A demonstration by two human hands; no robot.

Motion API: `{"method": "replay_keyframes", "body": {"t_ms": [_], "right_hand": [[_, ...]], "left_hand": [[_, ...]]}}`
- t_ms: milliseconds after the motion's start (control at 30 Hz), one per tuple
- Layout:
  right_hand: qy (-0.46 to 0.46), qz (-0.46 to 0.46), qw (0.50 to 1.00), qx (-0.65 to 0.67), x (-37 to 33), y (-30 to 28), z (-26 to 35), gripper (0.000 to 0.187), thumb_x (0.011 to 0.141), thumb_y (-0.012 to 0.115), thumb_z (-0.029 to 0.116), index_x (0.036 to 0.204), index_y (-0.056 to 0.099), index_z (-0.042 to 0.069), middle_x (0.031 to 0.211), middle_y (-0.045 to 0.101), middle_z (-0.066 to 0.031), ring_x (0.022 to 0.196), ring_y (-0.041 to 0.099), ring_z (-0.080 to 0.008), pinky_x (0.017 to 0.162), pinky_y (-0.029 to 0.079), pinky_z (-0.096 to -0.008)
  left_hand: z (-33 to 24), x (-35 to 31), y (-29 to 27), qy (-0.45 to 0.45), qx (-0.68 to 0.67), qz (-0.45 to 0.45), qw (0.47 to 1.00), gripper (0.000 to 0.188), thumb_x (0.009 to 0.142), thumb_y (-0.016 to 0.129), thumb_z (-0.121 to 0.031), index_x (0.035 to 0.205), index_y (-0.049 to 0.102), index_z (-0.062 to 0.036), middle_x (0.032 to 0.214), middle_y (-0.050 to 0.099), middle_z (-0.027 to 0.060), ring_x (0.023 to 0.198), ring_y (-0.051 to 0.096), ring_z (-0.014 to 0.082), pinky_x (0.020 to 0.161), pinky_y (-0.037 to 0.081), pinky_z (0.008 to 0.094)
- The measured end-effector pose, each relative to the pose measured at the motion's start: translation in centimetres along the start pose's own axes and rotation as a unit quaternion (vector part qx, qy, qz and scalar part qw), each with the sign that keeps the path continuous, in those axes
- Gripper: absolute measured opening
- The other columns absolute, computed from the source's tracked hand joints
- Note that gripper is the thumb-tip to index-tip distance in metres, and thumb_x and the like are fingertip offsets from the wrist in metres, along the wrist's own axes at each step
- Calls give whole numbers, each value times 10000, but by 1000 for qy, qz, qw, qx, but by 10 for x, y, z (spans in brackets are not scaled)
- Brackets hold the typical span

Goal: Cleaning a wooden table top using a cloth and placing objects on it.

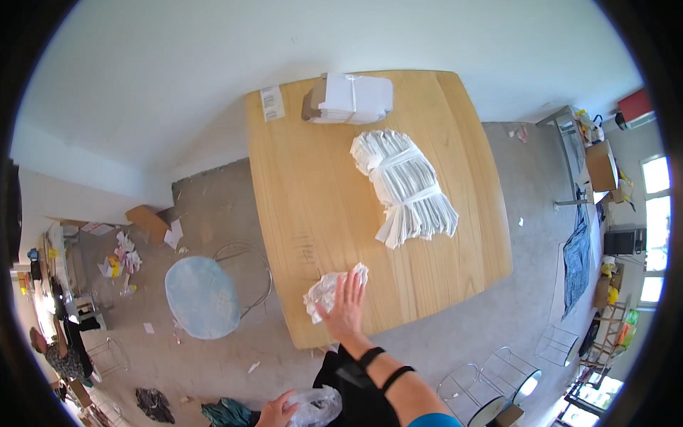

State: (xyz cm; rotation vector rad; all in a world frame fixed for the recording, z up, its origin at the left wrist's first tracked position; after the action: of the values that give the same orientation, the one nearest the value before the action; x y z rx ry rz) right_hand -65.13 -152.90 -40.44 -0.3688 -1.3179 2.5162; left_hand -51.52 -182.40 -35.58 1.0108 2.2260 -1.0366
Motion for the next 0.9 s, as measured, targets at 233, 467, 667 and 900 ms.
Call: {"method": "replay_keyframes", "body": {"t_ms": [233, 467, 667, 900], "right_hand": [[127, -3, 989, -82, 40, 35, -35, 903, 788, 597, 459, 1376, 208, -106, 1466, 146, -287, 1371, 116, -429, 1108, 97, -525], [36, -52, 992, -111, 237, -18, -52, 868, 805, 586, 406, 1382, 188, -106, 1466, 160, -277, 1378, 116, -404, 1118, 98, -499], [-94, -26, 989, -112, 252, -3, -26, 812, 831, 550, 421, 1363, 239, -108, 1450, 188, -296, 1368, 157, -399, 1113, 121, -502], [4, -59, 992, -115, 208, 1, -47, 892, 800, 573, 470, 1358, 227, -133, 1453, 156, -314, 1365, 115, -445, 1112, 92, -524]], "left_hand": [[-7, 32, -11, -14, -25, -2, 1000, 372, 883, 576, -209, 1221, 532, -60, 797, 614, 200, 652, 574, 321, 613, 460, 391], [-21, 58, -36, 13, -62, -36, 997, 362, 892, 572, -193, 1202, 525, -11, 735, 578, 167, 578, 508, 253, 565, 451, 375], [-3, 53, -8, 15, 23, -41, 999, 336, 886, 576, -218, 1148, 543, -10, 753, 585, 216, 607, 524, 341, 572, 447, 402], [1, 57, -8, 26, -29, -42, 998, 327, 884, 576, -225, 1139, 553, -21, 780, 593, 209, 612, 520, 328, 574, 445, 394]]}}
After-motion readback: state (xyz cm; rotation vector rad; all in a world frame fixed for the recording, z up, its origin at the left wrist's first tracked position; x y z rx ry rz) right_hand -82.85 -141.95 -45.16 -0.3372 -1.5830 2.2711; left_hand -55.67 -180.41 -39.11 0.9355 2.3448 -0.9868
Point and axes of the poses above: each hand's wrist, its own x-axis towards the middle knuckle, its own y-axis out of the palm, z = x × y, the point moved 9 cm from there along x, towards the middle knuckle
